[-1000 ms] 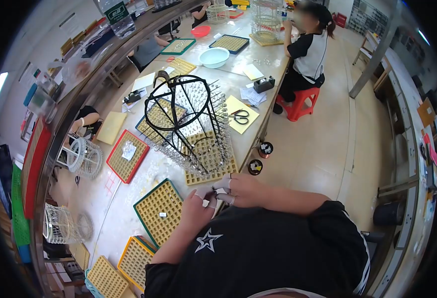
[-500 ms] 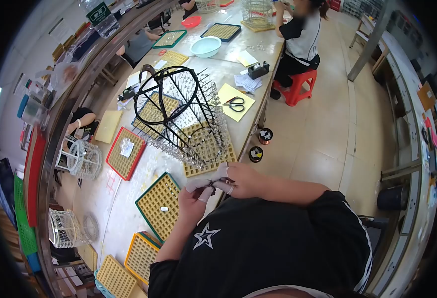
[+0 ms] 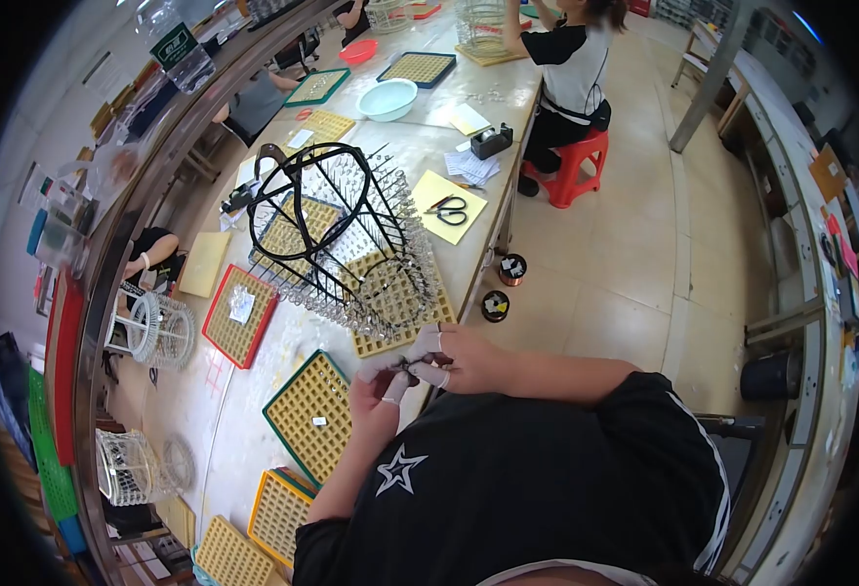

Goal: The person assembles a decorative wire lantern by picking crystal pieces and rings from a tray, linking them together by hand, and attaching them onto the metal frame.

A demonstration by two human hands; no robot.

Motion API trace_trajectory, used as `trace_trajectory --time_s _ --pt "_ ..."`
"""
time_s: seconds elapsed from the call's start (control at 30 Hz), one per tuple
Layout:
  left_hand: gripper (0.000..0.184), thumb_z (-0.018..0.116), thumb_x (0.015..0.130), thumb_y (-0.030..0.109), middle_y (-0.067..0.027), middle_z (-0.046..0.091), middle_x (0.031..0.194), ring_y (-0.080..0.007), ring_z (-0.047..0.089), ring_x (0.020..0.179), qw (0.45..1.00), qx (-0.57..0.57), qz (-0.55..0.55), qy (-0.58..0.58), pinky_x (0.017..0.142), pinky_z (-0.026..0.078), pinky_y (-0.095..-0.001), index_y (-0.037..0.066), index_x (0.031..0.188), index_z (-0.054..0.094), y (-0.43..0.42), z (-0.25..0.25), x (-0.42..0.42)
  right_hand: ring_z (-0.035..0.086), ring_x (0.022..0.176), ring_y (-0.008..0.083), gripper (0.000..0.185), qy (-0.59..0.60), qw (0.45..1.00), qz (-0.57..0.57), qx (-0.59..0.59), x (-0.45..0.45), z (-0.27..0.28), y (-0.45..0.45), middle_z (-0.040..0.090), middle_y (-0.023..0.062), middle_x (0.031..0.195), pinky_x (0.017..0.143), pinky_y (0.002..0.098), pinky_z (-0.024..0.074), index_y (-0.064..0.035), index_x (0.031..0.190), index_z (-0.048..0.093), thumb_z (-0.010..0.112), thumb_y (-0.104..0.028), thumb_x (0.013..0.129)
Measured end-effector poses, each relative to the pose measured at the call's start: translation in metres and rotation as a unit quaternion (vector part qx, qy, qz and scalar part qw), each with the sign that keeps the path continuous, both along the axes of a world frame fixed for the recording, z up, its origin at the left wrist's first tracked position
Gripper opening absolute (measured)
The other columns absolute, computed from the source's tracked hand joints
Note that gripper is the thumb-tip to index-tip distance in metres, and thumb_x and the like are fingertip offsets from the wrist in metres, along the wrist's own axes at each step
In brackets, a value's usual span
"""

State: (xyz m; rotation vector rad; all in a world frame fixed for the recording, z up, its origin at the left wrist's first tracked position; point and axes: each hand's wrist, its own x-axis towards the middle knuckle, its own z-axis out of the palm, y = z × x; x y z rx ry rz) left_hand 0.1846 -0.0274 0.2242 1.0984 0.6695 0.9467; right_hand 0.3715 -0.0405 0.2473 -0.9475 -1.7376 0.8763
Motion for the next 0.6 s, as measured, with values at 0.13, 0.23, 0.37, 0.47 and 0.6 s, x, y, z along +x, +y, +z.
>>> trace_trajectory --time_s 0.13,0.23,0.37,0.47,0.6 --pt "0.023 0.051 0.085 -0.004 -0.0118 0.057 0.102 -0.0171 0.057 0.088 0.982 0.17 0.042 0.076 0.08 0.048 -0.0313 0.001 0.108 0.05 -0.001 -0.002 -0.001 0.054 0.073 0.0228 0.015 -0.017 1.0 0.005 -0.002 0.002 0.002 0.0 0.054 0.0079 0.078 0.059 0.0315 0.0437 -0.005 0.086 0.059 0.062 -0.016 0.078" --pt "0.024 0.051 0.085 -0.004 -0.0118 0.057 0.103 -0.0176 0.057 0.09 0.978 0.185 0.033 0.09 0.081 0.048 -0.0321 0.0 0.109 0.049 -0.002 -0.005 -0.005 0.054 0.074 0.0258 0.016 -0.034 0.999 -0.006 0.029 0.0 -0.007 -0.001 0.055 0.0089 0.079 0.062 0.0341 0.0445 -0.0046 0.086 0.059 0.063 -0.018 0.077" --pt "0.023 0.05 0.086 -0.004 -0.012 0.058 0.101 -0.0178 0.058 0.09 0.99 0.13 0.015 0.056 0.081 0.048 -0.0316 0.0 0.108 0.049 -0.003 -0.002 -0.003 0.054 0.075 0.0279 0.018 -0.018 0.999 -0.01 0.048 0.0 -0.011 0.0 0.055 0.01 0.079 0.064 0.0359 0.0449 -0.0042 0.085 0.058 0.063 -0.019 0.077" --pt "0.019 0.053 0.084 -0.005 -0.0081 0.06 0.091 -0.0151 0.059 0.084 0.995 0.087 0.042 0.037 0.077 0.048 -0.0284 0.0 0.101 0.054 -0.005 -0.001 0.002 0.053 0.074 0.028 0.017 -0.034 0.998 -0.017 0.047 0.001 -0.004 -0.004 0.055 0.0103 0.079 0.064 0.0354 0.0447 -0.0041 0.087 0.057 0.063 -0.017 0.077" --pt "0.017 0.053 0.084 -0.004 -0.0079 0.06 0.09 -0.0148 0.059 0.082 0.993 0.091 0.062 0.034 0.075 0.049 -0.0282 0.0 0.101 0.055 -0.004 -0.002 0.003 0.052 0.07 0.0259 0.015 -0.024 0.999 -0.017 0.031 -0.002 -0.009 -0.001 0.055 0.0091 0.078 0.058 0.0335 0.0437 -0.0056 0.088 0.055 0.062 -0.013 0.076"
